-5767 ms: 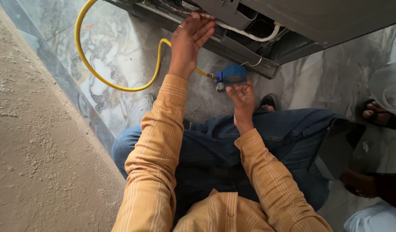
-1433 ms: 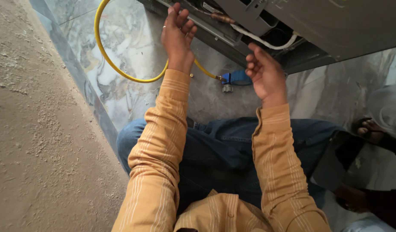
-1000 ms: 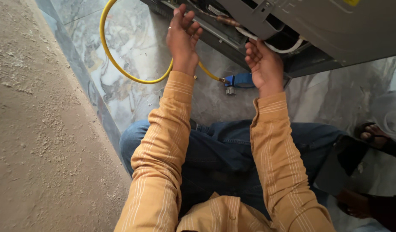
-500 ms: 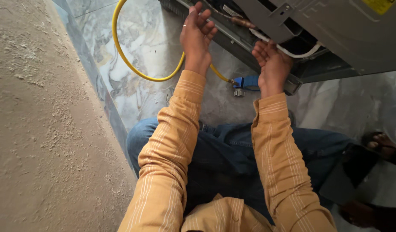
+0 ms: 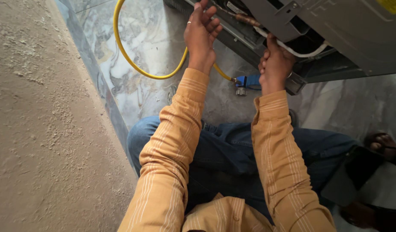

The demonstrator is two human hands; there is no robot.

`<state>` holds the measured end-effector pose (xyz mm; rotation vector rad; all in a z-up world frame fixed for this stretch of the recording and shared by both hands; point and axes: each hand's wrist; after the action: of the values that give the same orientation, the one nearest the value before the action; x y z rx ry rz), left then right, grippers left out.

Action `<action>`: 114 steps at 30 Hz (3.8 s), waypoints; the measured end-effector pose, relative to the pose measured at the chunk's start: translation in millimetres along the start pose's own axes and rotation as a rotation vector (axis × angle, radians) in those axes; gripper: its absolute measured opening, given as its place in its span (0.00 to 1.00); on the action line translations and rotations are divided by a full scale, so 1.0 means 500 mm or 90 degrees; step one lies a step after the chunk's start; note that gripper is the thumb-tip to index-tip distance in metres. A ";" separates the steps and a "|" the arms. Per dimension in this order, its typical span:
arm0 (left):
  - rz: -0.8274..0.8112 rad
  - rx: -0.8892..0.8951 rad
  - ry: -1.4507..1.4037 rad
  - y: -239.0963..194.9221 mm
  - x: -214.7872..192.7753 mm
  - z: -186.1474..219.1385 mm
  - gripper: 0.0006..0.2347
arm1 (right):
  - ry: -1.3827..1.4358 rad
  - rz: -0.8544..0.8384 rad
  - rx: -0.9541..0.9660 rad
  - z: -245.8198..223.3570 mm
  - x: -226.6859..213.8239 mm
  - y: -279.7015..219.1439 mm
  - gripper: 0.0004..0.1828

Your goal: The person sits on the floor and connects a yellow hose from a blue pressure gauge to a valve on the bottom of an air conditioning unit. They manipulate the hose and gauge, adjusting the connection and observing the gauge throughout the process.

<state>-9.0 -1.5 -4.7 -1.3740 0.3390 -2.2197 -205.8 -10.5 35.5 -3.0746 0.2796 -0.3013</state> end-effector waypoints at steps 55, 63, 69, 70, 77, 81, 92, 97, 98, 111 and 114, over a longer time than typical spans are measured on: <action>0.039 -0.026 -0.055 0.004 0.016 0.017 0.16 | 0.117 0.212 0.008 0.115 0.188 0.051 0.16; 0.044 -0.034 -0.055 0.009 0.014 0.013 0.16 | 0.049 0.125 -0.134 0.174 0.172 0.012 0.17; 0.037 -0.027 -0.058 0.010 0.010 0.017 0.15 | 0.220 0.074 -0.083 0.210 0.130 0.012 0.19; 0.037 -0.030 -0.056 0.010 0.014 0.016 0.15 | 0.235 0.079 -0.050 0.207 0.123 0.019 0.18; 0.046 -0.032 -0.053 0.007 0.015 0.013 0.14 | 0.403 0.042 0.072 0.182 0.106 0.034 0.21; 0.038 -0.032 -0.061 0.011 0.012 0.013 0.14 | 0.422 0.005 0.159 0.132 0.066 0.012 0.21; 0.033 -0.049 -0.027 0.012 0.008 -0.002 0.16 | 0.118 0.052 -0.052 0.007 -0.093 -0.094 0.21; 0.002 -0.036 -0.036 0.007 0.000 0.003 0.16 | 0.212 0.059 -0.026 0.005 -0.101 -0.070 0.23; 0.016 -0.044 -0.034 0.010 -0.001 0.004 0.16 | 0.213 0.068 -0.037 0.009 -0.100 -0.067 0.23; 0.034 -0.060 -0.017 0.012 0.005 0.000 0.16 | 0.224 0.145 -0.131 0.075 -0.070 0.009 0.17; 0.028 -0.071 -0.012 0.012 0.011 -0.004 0.16 | 0.213 0.152 -0.146 0.087 -0.073 0.016 0.18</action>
<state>-11.2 -9.5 -4.2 -1.4312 0.4876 -2.1795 -233.6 -10.6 -14.4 -3.1479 0.7343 -0.8253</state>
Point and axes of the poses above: each hand's wrist, its own y-axis towards the middle knuckle, its own x-axis out of the palm, z = x × y, and after that the axes turned 14 degrees about -x, right-handed
